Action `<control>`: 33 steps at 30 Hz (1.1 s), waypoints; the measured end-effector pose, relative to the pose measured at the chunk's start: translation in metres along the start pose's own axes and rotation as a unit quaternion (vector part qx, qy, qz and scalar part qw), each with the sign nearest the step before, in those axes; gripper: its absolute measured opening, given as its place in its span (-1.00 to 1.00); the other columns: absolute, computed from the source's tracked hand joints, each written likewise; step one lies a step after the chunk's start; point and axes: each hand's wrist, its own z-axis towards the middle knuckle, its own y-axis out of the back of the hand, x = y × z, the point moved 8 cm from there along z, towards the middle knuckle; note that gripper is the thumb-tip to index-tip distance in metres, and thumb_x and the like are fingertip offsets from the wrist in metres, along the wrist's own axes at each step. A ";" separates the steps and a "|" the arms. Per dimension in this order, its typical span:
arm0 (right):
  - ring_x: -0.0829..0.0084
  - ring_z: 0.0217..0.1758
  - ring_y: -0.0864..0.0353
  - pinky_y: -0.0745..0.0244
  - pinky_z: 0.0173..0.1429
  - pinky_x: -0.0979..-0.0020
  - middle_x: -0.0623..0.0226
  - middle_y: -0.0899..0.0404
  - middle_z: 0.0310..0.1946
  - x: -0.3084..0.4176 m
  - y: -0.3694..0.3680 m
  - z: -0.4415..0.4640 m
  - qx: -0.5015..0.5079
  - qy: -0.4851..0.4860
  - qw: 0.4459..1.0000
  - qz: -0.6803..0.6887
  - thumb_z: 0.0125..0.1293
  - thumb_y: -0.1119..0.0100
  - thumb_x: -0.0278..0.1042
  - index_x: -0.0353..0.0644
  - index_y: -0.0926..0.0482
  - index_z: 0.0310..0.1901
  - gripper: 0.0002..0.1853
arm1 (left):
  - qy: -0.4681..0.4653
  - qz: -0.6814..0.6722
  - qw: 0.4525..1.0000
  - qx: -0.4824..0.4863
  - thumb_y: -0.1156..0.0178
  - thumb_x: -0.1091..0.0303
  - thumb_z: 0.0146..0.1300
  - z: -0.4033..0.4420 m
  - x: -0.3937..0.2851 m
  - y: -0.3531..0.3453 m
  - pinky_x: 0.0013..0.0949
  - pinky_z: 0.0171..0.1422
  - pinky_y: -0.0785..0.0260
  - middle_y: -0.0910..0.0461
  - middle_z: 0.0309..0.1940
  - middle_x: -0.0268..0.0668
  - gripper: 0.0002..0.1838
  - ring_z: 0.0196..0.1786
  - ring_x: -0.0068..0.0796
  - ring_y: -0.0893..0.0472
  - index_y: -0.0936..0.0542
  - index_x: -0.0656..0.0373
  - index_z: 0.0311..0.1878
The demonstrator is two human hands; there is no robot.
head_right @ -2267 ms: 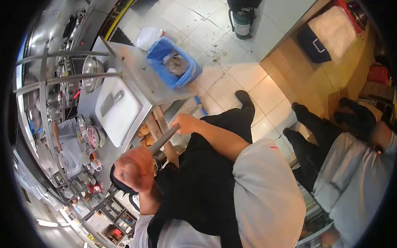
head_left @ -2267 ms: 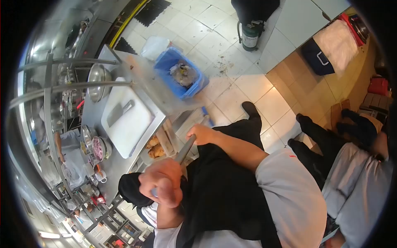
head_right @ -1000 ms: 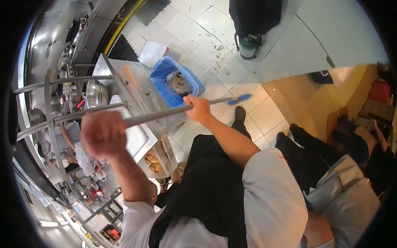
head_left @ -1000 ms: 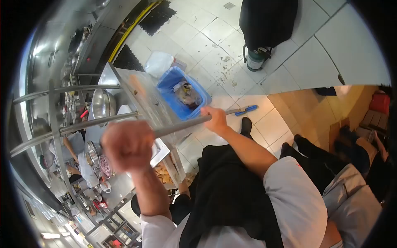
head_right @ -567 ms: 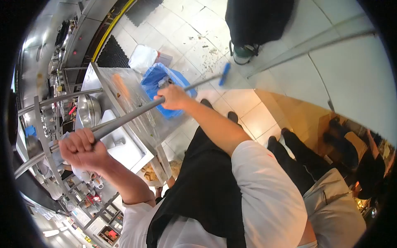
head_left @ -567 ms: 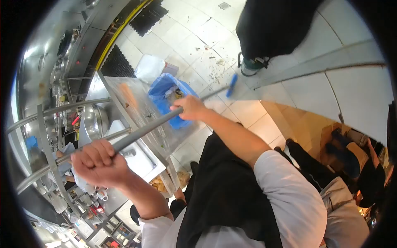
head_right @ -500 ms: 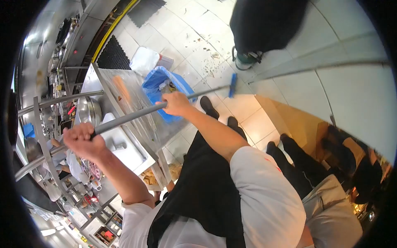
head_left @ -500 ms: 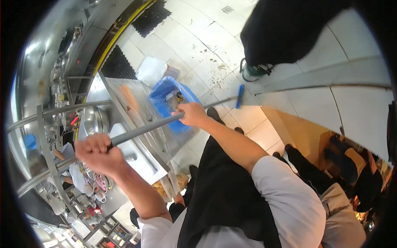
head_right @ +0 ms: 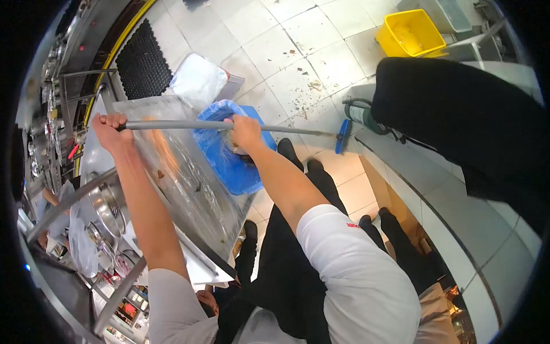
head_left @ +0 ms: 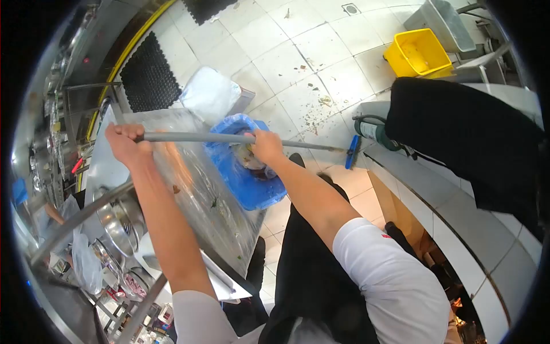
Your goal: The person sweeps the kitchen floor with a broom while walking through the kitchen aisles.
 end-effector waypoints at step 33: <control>0.08 -0.23 -0.70 -0.57 -0.16 0.09 0.21 -0.72 -0.35 0.037 0.027 0.199 0.064 0.057 0.996 0.038 0.01 -0.30 -0.45 -0.03 -0.61 -0.14 -0.70 | 0.036 -0.018 0.970 0.240 0.11 0.37 0.45 0.203 -0.016 -0.090 -0.42 -0.49 0.00 -0.06 -0.66 -0.45 -0.60 -0.59 -0.59 -0.11 -0.12 -0.04 -0.58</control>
